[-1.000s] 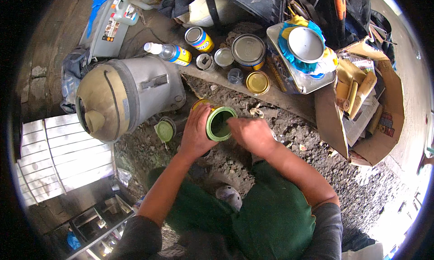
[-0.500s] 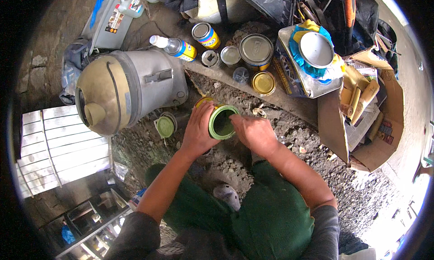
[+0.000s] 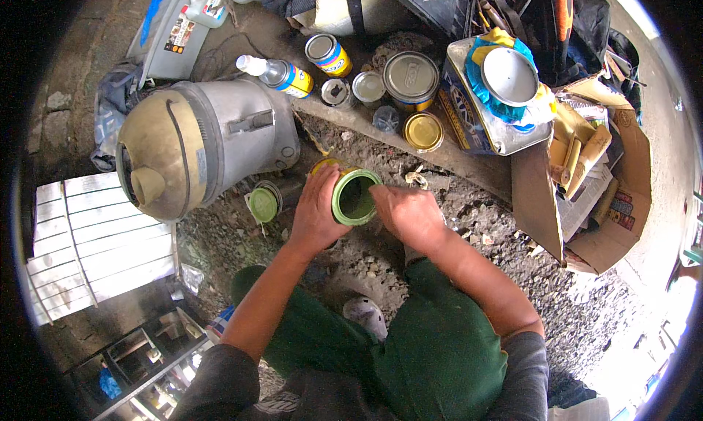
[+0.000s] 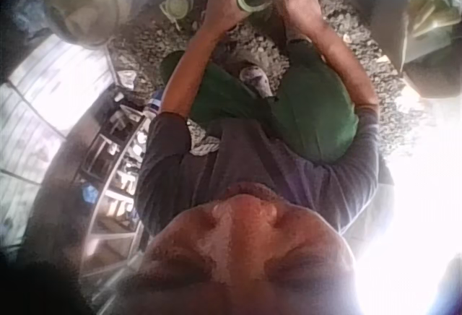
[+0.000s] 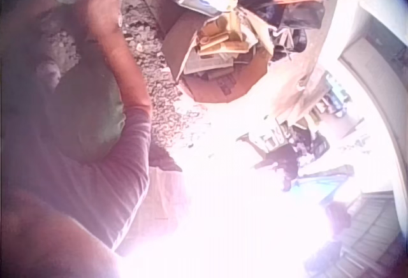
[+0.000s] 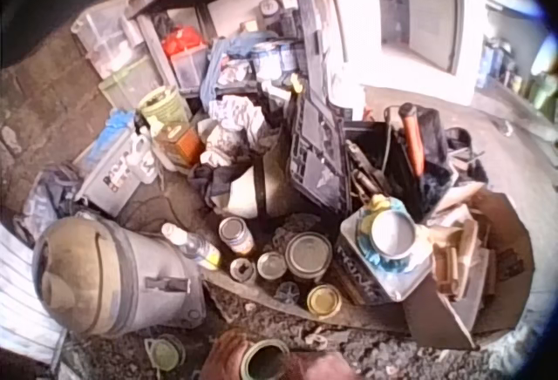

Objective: The person sits on the floor and opens a small paint can using a metal tool. They stir the green paint inside with the tool, then pour the contents into a larger green container. The person continues to stir the mixture in the larger container and briefly handles a small blue bottle.

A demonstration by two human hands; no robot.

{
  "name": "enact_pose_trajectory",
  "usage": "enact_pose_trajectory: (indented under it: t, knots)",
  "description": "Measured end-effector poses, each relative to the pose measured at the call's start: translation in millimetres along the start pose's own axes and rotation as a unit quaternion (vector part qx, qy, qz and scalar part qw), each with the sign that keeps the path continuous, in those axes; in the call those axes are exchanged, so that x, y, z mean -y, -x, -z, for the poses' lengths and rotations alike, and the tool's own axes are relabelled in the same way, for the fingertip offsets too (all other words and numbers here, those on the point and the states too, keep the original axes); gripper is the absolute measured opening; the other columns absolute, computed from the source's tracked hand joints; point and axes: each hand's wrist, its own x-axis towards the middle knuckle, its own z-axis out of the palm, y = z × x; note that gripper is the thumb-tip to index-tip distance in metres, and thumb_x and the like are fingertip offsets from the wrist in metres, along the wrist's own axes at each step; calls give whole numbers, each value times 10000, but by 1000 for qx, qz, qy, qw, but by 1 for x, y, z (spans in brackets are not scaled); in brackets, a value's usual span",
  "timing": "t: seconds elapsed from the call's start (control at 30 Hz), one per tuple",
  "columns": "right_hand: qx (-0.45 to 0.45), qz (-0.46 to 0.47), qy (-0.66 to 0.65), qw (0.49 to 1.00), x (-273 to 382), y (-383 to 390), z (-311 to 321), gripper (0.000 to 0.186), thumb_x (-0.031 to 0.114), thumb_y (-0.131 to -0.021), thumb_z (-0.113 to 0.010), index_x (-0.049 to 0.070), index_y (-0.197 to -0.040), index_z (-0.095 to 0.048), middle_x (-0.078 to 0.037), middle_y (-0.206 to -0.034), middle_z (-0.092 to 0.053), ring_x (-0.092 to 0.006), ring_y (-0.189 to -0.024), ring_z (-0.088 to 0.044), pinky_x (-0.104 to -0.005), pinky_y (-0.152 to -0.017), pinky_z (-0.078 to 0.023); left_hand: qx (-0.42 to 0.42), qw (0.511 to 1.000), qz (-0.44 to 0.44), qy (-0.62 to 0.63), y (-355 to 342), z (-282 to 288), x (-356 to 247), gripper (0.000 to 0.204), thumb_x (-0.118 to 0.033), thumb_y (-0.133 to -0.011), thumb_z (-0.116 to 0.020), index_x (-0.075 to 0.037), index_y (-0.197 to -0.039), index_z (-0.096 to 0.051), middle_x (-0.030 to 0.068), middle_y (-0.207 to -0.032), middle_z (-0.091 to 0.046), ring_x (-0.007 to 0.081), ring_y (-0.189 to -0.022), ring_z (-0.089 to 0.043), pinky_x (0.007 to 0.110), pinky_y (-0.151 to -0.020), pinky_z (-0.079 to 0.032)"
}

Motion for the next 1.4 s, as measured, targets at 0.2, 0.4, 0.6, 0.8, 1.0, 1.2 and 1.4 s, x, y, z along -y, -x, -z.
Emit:
enact_pose_trajectory:
  t: [0.2,0.4,0.6,0.8,1.0,1.2,1.4]
  knots:
    - [9,47,-59,997,-3,4,-6,150,130,-925,-647,80,-1066,-633,-137,-803,-688,-336,-710,-704,-445,-622,-573,-2,1000,-14,1,-2,0,0,1055,-280,-687,-936,-56,-1515,-323,213,-1534,-447,418,-1437,-430,570,-1221,-308]
    - [20,51,-71,996,-2,1,-6,104,159,-932,-613,79,-975,-562,-128,-787,-688,-331,-688,-712,-467,-590,-572,0,1000,-9,0,-5,1,-2,1059,-264,-689,-935,-58,-1521,-312,211,-1535,-442,417,-1438,-429,567,-1224,-306]
    - [106,-10,-18,994,-2,-2,0,160,178,-963,-650,71,-1081,-657,-159,-814,-704,-360,-725,-711,-471,-639,-572,6,1000,4,-1,-8,3,-4,1063,-253,-677,-937,-50,-1518,-321,216,-1540,-436,414,-1442,-427,556,-1227,-302]
    - [-31,-127,-187,974,1,-10,38,170,195,-959,-670,43,-1032,-686,-215,-851,-703,-392,-759,-697,-455,-671,-563,-10,988,128,86,-8,2,-2,1105,-244,-655,-951,-29,-1532,-315,216,-1526,-449,399,-1427,-447,497,-1203,-354]
    - [12,-304,-411,860,-2,-3,57,184,160,-1014,-648,7,-1102,-702,3,-706,-618,-52,-604,-544,-252,-541,-438,-40,954,201,217,-6,4,1,1160,-172,-618,-974,-36,-1549,-295,176,-1502,-478,335,-1401,-489,448,-1176,-394]
    - [1,-315,-420,851,-4,0,73,173,130,-1015,-641,-24,-1067,-700,16,-681,-596,-35,-573,-506,-232,-506,-396,-60,948,191,248,1,-1,2,1179,-160,-602,-982,-43,-1551,-293,168,-1493,-488,323,-1396,-495,441,-1180,-390]
    - [-7,-153,-171,973,12,-4,69,201,175,-953,-699,69,-1123,-715,-169,-856,-717,-356,-771,-724,-442,-669,-569,-20,961,184,207,0,-4,-8,1161,-202,-603,-981,-28,-1539,-317,182,-1484,-495,325,-1400,-490,439,-1186,-380]
